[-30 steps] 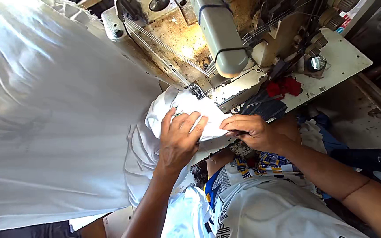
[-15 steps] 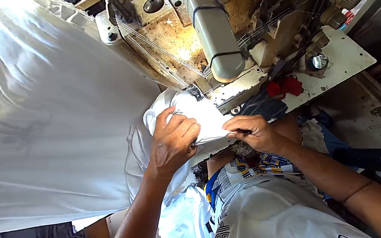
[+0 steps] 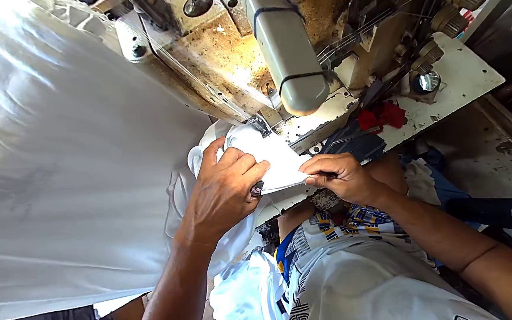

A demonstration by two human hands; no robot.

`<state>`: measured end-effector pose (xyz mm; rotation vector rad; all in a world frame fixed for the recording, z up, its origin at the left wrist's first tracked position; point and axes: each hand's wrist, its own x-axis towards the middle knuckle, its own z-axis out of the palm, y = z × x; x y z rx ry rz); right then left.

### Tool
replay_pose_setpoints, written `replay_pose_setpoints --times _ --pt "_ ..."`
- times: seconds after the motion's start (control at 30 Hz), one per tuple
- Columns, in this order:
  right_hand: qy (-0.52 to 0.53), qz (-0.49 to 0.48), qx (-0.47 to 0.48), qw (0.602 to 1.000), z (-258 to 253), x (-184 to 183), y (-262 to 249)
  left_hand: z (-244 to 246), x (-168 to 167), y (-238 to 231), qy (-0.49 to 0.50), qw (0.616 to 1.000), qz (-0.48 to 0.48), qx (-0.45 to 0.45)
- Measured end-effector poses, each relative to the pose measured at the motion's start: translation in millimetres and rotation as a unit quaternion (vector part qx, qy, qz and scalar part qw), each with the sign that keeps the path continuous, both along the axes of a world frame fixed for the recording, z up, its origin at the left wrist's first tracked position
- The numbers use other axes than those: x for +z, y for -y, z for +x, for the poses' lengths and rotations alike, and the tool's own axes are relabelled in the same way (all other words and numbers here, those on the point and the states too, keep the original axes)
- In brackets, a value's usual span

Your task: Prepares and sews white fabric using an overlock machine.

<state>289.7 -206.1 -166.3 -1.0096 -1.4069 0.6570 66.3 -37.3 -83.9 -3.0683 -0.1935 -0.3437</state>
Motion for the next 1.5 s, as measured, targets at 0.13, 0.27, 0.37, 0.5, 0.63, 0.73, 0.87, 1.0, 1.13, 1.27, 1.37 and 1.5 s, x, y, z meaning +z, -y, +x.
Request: replay_pose_setpoints --times 0.13,0.27,0.37,0.5,0.63,0.73,0.87,1.0,1.13,1.27,1.37,1.5 --pt "-0.009 0.005 -0.009 1.0 -1.4 -0.7 -12.2 0.5 5.0 -10.7 0.003 1.0 0.001 -0.01" --pt "-0.022 0.001 -0.016 1.0 -4.7 2.5 -29.3 0.0 10.4 -29.4 0.004 1.0 0.015 -0.009" --pt "-0.027 0.012 -0.026 0.999 -7.5 6.0 -41.2 -2.1 13.8 -37.1 -0.006 1.0 0.017 0.012" --pt "-0.018 0.039 -0.01 0.999 -4.6 6.2 -52.6 -14.0 28.7 -30.4 -0.032 0.997 -0.012 0.066" --pt "0.028 0.046 0.015 0.998 0.5 8.7 -55.1 -25.5 50.8 0.8 0.001 0.999 -0.011 0.044" --pt "0.133 0.03 0.049 0.989 4.0 19.5 -40.9 -24.9 52.3 30.7 0.042 0.997 -0.059 -0.002" --pt "0.165 0.062 0.074 0.982 -0.5 22.9 -15.7 -14.2 7.2 47.0 0.13 0.966 -0.209 -0.081" --pt "0.129 0.071 0.023 0.989 -1.4 13.8 0.6 -5.7 -33.4 38.6 0.136 0.989 -0.05 -0.012" --pt "0.087 0.037 0.001 0.995 -1.0 3.2 8.3 -8.1 -43.8 21.4 0.128 0.988 0.047 0.071" --pt "0.037 0.007 0.005 0.999 0.9 1.2 12.9 -6.0 -31.3 27.9 0.106 0.988 0.062 0.095" --pt "0.025 -0.002 0.005 1.0 2.0 0.6 13.5 -5.4 -25.2 27.9 0.094 0.989 0.057 0.103" --pt "0.014 -0.007 0.002 1.0 1.5 1.4 11.9 -6.9 -22.4 22.0 0.086 0.989 0.06 0.105"
